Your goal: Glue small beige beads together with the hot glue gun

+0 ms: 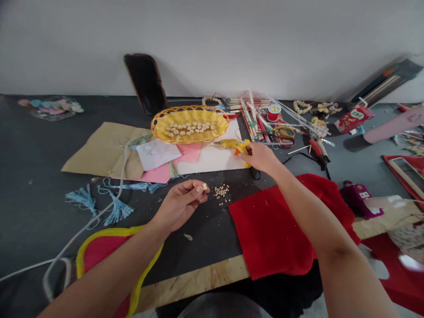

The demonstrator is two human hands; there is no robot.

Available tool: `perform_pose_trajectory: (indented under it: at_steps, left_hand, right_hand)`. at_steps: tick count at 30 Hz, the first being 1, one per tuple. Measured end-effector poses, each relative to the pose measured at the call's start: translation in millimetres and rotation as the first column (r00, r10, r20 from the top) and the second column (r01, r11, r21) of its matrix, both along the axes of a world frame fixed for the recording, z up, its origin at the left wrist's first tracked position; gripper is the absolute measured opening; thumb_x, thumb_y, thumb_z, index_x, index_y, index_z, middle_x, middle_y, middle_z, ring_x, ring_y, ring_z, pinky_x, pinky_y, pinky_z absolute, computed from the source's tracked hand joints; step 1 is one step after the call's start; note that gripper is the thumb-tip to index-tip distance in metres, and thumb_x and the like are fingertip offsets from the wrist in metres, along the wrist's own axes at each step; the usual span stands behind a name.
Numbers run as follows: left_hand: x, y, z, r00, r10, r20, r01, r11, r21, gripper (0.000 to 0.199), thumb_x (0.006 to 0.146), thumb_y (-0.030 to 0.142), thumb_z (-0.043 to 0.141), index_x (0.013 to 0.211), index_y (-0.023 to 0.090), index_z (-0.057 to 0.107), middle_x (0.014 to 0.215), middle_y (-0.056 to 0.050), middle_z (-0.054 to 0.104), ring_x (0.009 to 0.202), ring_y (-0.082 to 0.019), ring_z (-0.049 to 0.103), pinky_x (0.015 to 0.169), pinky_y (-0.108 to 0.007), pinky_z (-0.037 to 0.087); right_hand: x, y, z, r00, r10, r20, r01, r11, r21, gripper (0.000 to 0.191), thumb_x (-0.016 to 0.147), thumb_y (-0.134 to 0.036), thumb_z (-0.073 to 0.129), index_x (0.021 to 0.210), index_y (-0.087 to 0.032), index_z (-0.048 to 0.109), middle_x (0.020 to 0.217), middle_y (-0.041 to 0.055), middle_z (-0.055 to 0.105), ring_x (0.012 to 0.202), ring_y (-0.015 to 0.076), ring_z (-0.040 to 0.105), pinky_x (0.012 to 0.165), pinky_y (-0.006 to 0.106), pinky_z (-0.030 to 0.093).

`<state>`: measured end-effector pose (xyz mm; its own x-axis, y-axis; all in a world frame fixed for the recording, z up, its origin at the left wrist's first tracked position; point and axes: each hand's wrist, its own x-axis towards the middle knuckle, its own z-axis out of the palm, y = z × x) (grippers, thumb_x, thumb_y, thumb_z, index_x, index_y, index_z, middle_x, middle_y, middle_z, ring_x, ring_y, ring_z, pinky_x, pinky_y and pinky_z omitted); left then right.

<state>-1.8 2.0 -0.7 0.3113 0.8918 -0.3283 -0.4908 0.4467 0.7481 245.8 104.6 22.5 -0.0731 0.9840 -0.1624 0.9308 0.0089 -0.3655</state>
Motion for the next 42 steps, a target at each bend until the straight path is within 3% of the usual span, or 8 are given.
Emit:
perform_pose_trajectory:
  at_steps: [8, 11, 17, 20, 23, 28, 34, 42]
  left_hand:
    - [-1, -2, 0.0, 1.0, 0.009, 0.029, -0.009, 1.0, 0.003, 0.021, 0.065, 0.029, 0.084, 0.071, 0.012, 0.072, 0.066, -0.004, 0.066, 0.055, -0.006, 0.047, 0.057, -0.022, 0.037]
    - [0, -2, -0.1, 0.999, 0.007, 0.041, -0.007, 1.0, -0.003, 0.021, 0.066, 0.028, 0.083, 0.071, 0.012, 0.072, 0.069, -0.004, 0.068, 0.054, -0.006, 0.046, 0.056, -0.022, 0.038]
    - [0, -2, -1.2, 0.998, 0.017, 0.059, -0.016, 1.0, -0.022, 0.021, 0.065, 0.028, 0.084, 0.07, 0.012, 0.072, 0.067, -0.004, 0.068, 0.054, -0.006, 0.048, 0.056, -0.022, 0.037]
    - [0, -2, -1.3, 0.997, 0.013, 0.071, -0.011, 1.0, -0.028, 0.02, 0.066, 0.027, 0.084, 0.072, 0.012, 0.071, 0.07, -0.004, 0.068, 0.054, -0.006, 0.048, 0.057, -0.022, 0.038]
    - [0, -1, -1.1, 0.997, 0.028, 0.07, -0.026, 0.999, -0.03, 0.02, 0.066, 0.027, 0.083, 0.071, 0.012, 0.071, 0.069, -0.003, 0.067, 0.055, -0.006, 0.049, 0.057, -0.022, 0.039]
    - [1, 0, -1.1, 0.997, 0.048, 0.067, -0.045, 0.998, -0.038, 0.018, 0.068, 0.026, 0.082, 0.071, 0.013, 0.071, 0.07, -0.003, 0.067, 0.055, -0.006, 0.048, 0.057, -0.023, 0.039]
    - [0, 0, 0.0, 0.993, 0.089, 0.08, -0.085, 0.995, -0.052, 0.019, 0.067, 0.027, 0.083, 0.069, 0.013, 0.071, 0.063, -0.001, 0.062, 0.057, -0.007, 0.047, 0.057, -0.021, 0.038]
    - [0, -1, -1.4, 0.993, 0.083, 0.081, -0.078, 0.995, -0.066, 0.02, 0.068, 0.027, 0.082, 0.071, 0.012, 0.07, 0.067, -0.001, 0.064, 0.057, -0.006, 0.047, 0.058, -0.022, 0.039]
  right_hand:
    - [14, -15, 12.3, 0.866, -0.207, -0.455, 0.175, 0.978, -0.113, 0.025, 0.069, -0.037, 0.073, 0.082, -0.017, 0.066, 0.068, 0.0003, 0.064, 0.055, 0.0104, 0.053, 0.048, 0.022, 0.035]
    - [23, -32, 18.5, 0.649, -0.328, -0.686, 0.221, 0.945, -0.243, 0.023, 0.068, -0.034, 0.074, 0.083, -0.02, 0.065, 0.066, -0.0012, 0.063, 0.054, 0.0102, 0.054, 0.047, 0.021, 0.039]
    - [18, -72, 14.4, 0.034, -0.396, -0.918, 0.15, 0.91, -0.387, 0.026, 0.065, -0.026, 0.074, 0.087, -0.02, 0.062, 0.081, 0.0029, 0.066, 0.061, 0.0103, 0.055, 0.044, 0.018, 0.042]
    - [10, -87, 2.8, -0.113, -0.408, -0.906, 0.063, 0.907, -0.416, 0.027, 0.067, -0.026, 0.075, 0.09, -0.018, 0.062, 0.069, -0.0019, 0.055, 0.058, 0.0082, 0.048, 0.046, 0.018, 0.042]
    - [5, -95, -9.3, -0.031, -0.422, -0.906, -0.009, 0.907, -0.422, 0.025, 0.069, -0.019, 0.074, 0.09, -0.019, 0.06, 0.066, -0.0031, 0.051, 0.059, 0.0097, 0.048, 0.048, 0.02, 0.041]
    - [5, -101, -15.5, 0.113, -0.315, -0.942, -0.034, 0.947, -0.321, 0.033, 0.075, -0.022, 0.073, 0.103, -0.022, 0.055, 0.11, 0.008, 0.062, 0.066, 0.0113, 0.054, 0.048, 0.024, 0.041]
    - [3, -109, -10.2, 0.205, -0.181, -0.962, -0.216, 0.95, -0.224, 0.024, 0.087, -0.034, 0.064, 0.103, -0.019, 0.055, 0.063, -0.0019, 0.053, 0.05, 0.0095, 0.043, 0.044, 0.024, 0.031]
    - [4, -114, -11.1, 0.355, -0.003, -0.935, -0.353, 0.926, -0.136, 0.035, 0.097, -0.049, 0.043, 0.104, -0.018, 0.056, 0.06, -0.0023, 0.047, 0.051, 0.0105, 0.037, 0.051, 0.027, 0.03]
